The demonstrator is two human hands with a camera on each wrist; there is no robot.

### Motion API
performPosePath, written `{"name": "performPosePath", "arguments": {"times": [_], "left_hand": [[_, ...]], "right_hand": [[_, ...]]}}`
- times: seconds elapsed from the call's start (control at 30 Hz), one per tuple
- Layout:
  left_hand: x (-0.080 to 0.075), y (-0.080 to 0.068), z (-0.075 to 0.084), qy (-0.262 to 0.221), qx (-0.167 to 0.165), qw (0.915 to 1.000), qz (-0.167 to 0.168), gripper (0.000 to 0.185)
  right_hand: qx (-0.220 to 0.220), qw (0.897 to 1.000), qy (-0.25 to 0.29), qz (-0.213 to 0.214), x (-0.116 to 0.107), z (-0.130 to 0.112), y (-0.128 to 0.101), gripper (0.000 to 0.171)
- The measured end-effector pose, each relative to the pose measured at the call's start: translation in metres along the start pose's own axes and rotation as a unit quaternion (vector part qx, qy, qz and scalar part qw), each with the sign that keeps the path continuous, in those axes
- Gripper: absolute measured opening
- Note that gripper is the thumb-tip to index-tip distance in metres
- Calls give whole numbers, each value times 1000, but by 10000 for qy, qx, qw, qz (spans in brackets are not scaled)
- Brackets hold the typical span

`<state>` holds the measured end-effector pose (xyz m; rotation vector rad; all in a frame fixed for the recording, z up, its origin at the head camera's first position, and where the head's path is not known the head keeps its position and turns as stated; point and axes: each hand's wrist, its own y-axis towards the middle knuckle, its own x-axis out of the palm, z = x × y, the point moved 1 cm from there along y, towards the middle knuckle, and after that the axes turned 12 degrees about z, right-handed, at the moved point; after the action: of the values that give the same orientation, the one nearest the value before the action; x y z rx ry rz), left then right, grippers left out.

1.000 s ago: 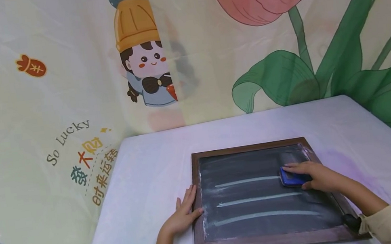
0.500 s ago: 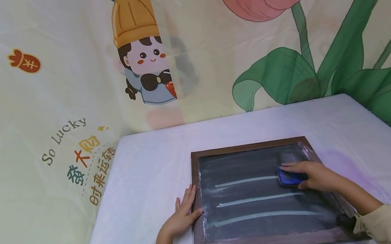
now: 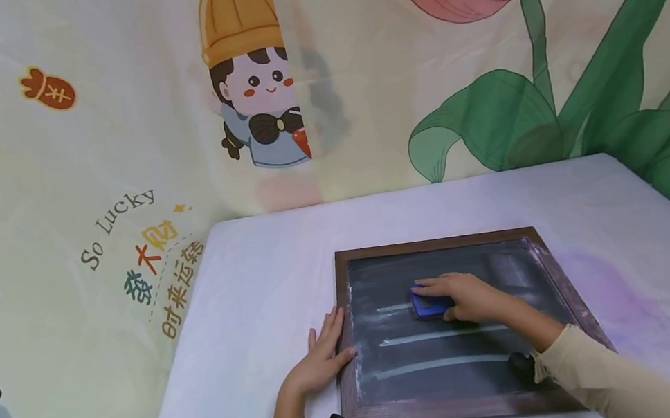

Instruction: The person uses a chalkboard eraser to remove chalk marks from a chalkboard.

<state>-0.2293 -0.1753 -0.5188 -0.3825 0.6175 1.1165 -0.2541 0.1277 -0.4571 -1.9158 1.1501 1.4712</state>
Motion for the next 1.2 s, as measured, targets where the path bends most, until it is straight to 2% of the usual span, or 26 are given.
{"name": "performPosePath", "arguments": {"times": [0.33,0.5,0.73,0.83,1.03,1.2], "left_hand": [[-3,0,0,-37,-1,9999,130,72],[-3,-1,-2,-24,-8,9999,107,72],[-1,2,-2,29,75,9998,162,72],[0,2,-2,62,-7,9999,150,72],[0,2,0,80,-41,9999,103,72],[-1,2,0,55,24,10000,78,72]], "right_hand": [[-434,9991,-19,7,23,-44,44,63],[-440,9990,-46,45,32,-60,56,61],[-314,9994,-71,117,37,-76,66,60],[-281,9996,-67,78,38,-79,67,61],[-167,9999,-18,41,37,-80,65,61],[-240,9997,-21,76,38,-78,65,61]]}}
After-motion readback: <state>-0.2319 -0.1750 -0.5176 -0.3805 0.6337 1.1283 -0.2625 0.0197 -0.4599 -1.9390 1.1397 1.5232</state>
